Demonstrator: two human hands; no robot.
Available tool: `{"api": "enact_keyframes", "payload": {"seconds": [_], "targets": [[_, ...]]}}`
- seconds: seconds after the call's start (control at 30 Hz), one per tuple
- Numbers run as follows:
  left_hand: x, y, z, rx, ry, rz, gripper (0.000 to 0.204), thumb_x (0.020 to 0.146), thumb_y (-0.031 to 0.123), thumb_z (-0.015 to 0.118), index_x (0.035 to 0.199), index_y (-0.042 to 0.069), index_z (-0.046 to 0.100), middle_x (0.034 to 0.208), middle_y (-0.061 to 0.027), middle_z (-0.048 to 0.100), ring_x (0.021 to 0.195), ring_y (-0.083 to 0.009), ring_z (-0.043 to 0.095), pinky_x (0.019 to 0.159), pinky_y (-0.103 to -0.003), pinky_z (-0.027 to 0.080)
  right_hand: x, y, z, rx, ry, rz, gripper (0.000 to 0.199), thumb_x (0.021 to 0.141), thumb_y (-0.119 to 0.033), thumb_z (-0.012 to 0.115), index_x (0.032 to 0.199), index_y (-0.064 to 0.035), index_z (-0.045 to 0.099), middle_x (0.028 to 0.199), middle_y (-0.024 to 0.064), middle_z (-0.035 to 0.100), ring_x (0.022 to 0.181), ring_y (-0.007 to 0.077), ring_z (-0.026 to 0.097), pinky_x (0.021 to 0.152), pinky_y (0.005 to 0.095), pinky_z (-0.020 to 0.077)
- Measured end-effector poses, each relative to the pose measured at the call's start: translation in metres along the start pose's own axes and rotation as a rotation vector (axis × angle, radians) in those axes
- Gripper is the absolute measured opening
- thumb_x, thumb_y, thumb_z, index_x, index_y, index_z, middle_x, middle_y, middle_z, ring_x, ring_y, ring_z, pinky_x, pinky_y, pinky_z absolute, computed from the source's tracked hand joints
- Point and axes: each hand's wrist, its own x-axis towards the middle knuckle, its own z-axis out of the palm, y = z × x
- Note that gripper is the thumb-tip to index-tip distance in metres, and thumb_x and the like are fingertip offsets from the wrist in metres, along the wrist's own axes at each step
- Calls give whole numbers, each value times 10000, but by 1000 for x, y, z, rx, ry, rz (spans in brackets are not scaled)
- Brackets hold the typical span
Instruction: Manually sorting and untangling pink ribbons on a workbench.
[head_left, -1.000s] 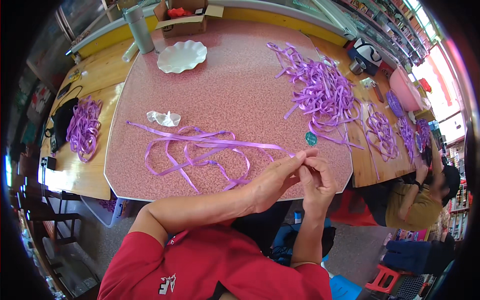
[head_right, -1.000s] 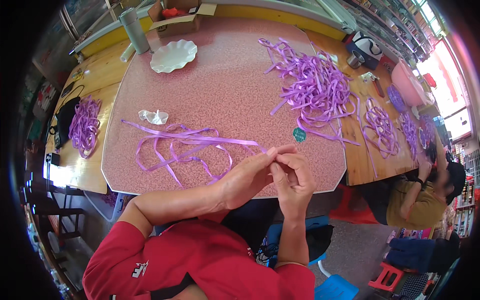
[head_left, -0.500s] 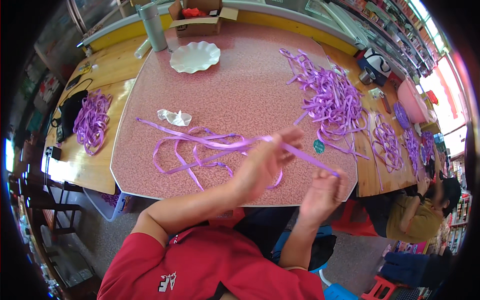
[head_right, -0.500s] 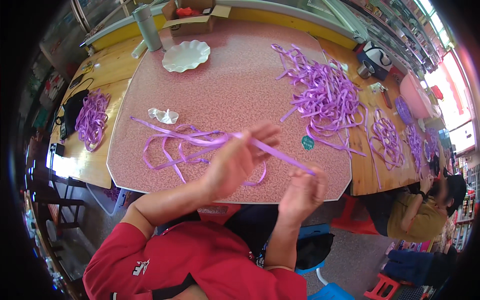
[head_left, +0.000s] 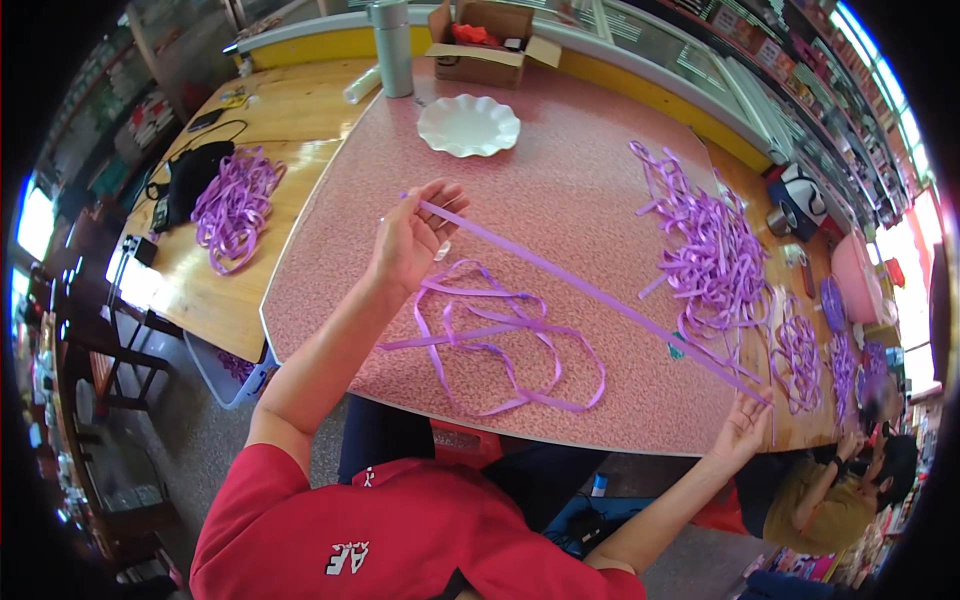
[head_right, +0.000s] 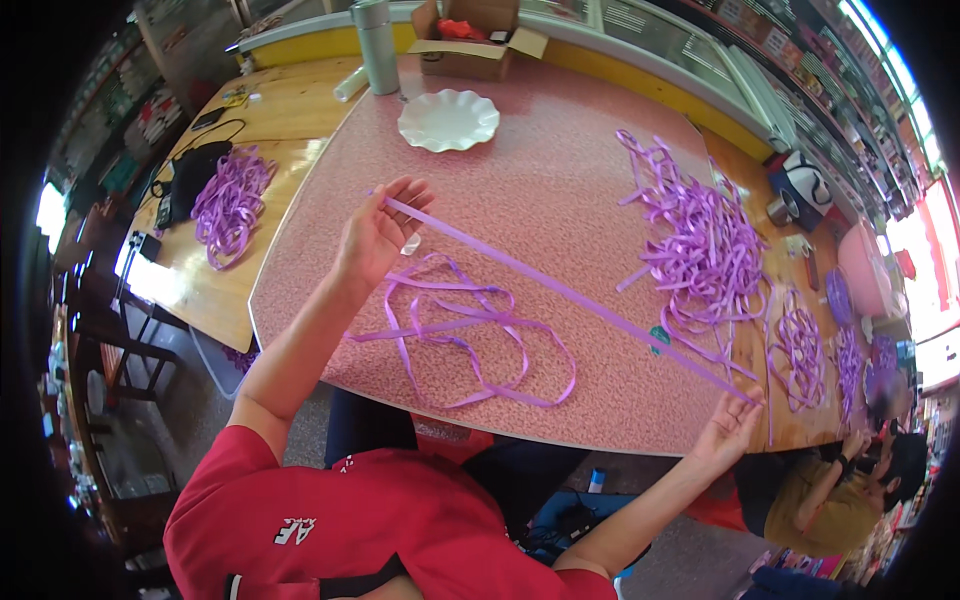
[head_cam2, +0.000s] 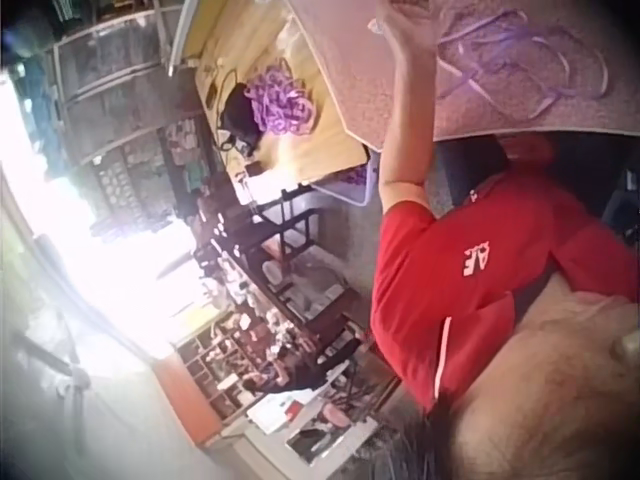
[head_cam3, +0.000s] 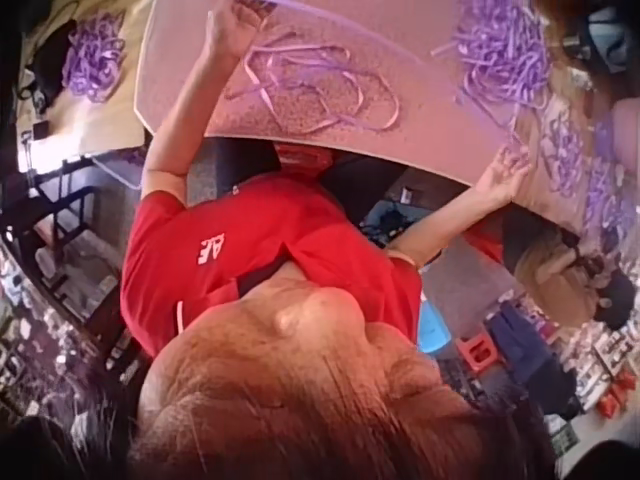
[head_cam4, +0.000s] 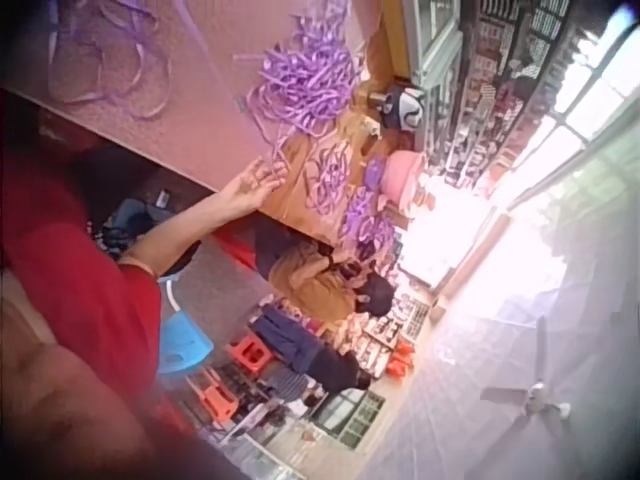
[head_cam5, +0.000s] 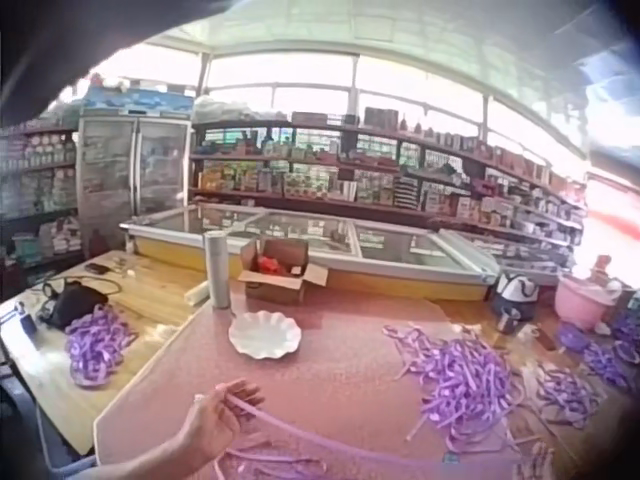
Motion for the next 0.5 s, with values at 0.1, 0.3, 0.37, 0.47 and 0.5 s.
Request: {"api": "enact_keyframes", "payload": {"seconds": [0.1, 0.3, 0.37, 0.47, 0.5], "targets": [[-1, -6, 5, 36, -15, 29, 424, 1052, 282, 384, 1298, -35, 518, 1262, -192, 620, 1184, -305, 600, 1037, -423, 466, 22, -10, -18, 31, -148, 25, 242, 986, -92, 564, 1170, 65, 571, 1221, 156, 619, 1167, 272, 589, 1097, 481, 420], [-46, -18, 56, 662, -311, 36, 450, 1070, 310, 360, 1201, -46, 602, 1159, -172, 672, 1100, -272, 642, 981, -383, 497, -34, 58, 86, -718, -169, -281, 265, 979, -67, 567, 1223, 26, 605, 987, 40, 661, 815, 121, 611, 732, 247, 498], [-60, -27, 71, 827, -463, 72, 429, 1064, 290, 402, 1183, -58, 623, 1113, -173, 696, 1063, -257, 659, 948, -365, 501, -77, 93, 128, -937, -459, -193, 246, 952, -47, 584, 1188, -18, 650, 936, 18, 651, 731, 77, 569, 618, 204, 433], [-69, -31, 88, 979, -682, 5, 421, 1072, 284, 405, 1307, -32, 553, 1180, -152, 676, 1112, -212, 634, 991, -357, 483, -110, 137, 168, -1161, -1035, -388, 208, 896, 15, 617, 1071, -38, 715, 866, 9, 638, 642, 51, 504, 534, 193, 352], [-73, -39, 88, 942, -648, 133, 344, 1031, 223, 472, 1194, -54, 593, 1015, -215, 699, 967, -321, 683, 844, -404, 521, -123, 146, 189, -1140, -1126, -342, 208, 869, 45, 635, 1048, -20, 718, 854, 14, 632, 642, 54, 493, 533, 201, 349]]}}
